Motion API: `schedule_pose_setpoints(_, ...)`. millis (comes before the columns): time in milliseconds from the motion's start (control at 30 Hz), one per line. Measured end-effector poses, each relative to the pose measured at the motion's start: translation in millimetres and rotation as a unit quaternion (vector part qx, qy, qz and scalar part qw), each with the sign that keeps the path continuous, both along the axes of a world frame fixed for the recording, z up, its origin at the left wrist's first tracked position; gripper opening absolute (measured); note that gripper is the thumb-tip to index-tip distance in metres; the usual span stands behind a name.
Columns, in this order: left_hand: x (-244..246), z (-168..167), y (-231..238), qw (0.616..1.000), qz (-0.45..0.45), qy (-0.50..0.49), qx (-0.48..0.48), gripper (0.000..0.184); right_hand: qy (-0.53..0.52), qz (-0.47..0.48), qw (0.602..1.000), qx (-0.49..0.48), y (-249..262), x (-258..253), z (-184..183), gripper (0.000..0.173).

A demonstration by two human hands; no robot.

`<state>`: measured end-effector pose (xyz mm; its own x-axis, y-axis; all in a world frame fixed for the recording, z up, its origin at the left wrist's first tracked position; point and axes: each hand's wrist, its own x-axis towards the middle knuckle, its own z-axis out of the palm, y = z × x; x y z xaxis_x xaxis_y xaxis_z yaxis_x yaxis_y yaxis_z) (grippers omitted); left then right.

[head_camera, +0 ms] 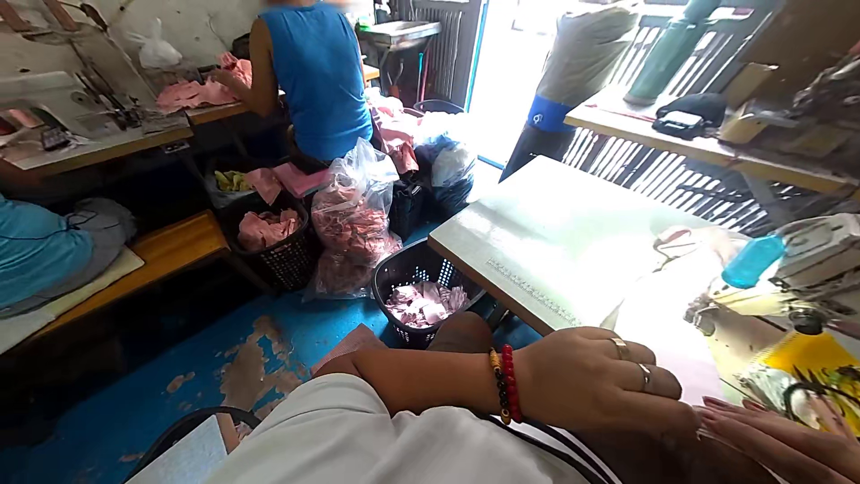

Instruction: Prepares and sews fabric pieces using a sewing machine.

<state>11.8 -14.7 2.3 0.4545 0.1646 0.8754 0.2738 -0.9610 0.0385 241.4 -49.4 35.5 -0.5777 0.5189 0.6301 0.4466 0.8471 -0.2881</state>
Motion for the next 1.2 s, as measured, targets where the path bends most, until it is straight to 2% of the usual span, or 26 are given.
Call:
schedule_pose_setpoints(200,0.3,-1.7,-0.6,1.000,0.004,0.006,0.001,0.013,0.003,0.015,1.000,-0.001,-2.7,-1.8,2.5,0.011)
schedule_pose_setpoints(400,-1.0,-23.7,1.4,0.999,-0.040,-0.023,-0.028,0.019,-0.013,0.018,0.999,-0.039,-10.1,5.1,-13.2,0.014)
schedule_pose_setpoints(633,0.0,20.7,14.3,0.995,-0.047,0.079,0.050,0.015,-0.051,-0.033,0.998,-0.018,-14.0,13.9,11.8,0.014)
schedule_pose_setpoints(767,7.2,22.5,14.6,0.994,-0.053,0.075,0.066,0.017,-0.070,-0.054,0.996,-0.003,-20.3,19.7,17.7,0.013)
schedule_pose_setpoints(833,5.8,12.6,9.4,0.995,-0.078,0.064,0.020,0.015,-0.066,-0.060,0.996,-0.021,-27.4,20.4,9.3,0.014)
schedule_pose_setpoints(900,3.3,1.8,5.2,0.980,-0.143,0.076,-0.120,0.018,-0.042,-0.072,0.995,-0.061,-39.0,20.7,-12.2,0.016)
schedule_pose_setpoints(967,-3.8,-9.6,14.6,0.911,-0.233,0.119,-0.318,0.025,0.005,-0.071,0.993,-0.095,-46.9,16.9,-47.0,0.018)
schedule_pose_setpoints(1000,-3.7,-16.7,23.9,0.877,-0.247,0.143,-0.388,0.029,0.022,-0.061,0.990,-0.126,-49.6,15.4,-61.4,0.020)
schedule_pose_setpoints(1033,1.7,-24.2,33.4,0.862,-0.226,0.161,-0.425,0.030,0.026,-0.053,0.985,-0.163,-51.9,16.1,-71.7,0.021)
schedule_pose_setpoints(1133,40.5,-40.6,49.5,0.874,-0.074,0.224,-0.424,0.030,0.021,-0.042,0.968,-0.246,-54.9,19.7,-85.2,0.021)
schedule_pose_setpoints(1200,67.4,-53.2,57.9,0.872,0.001,0.296,-0.389,0.046,0.025,-0.038,0.963,-0.266,-55.0,21.4,-86.8,0.020)
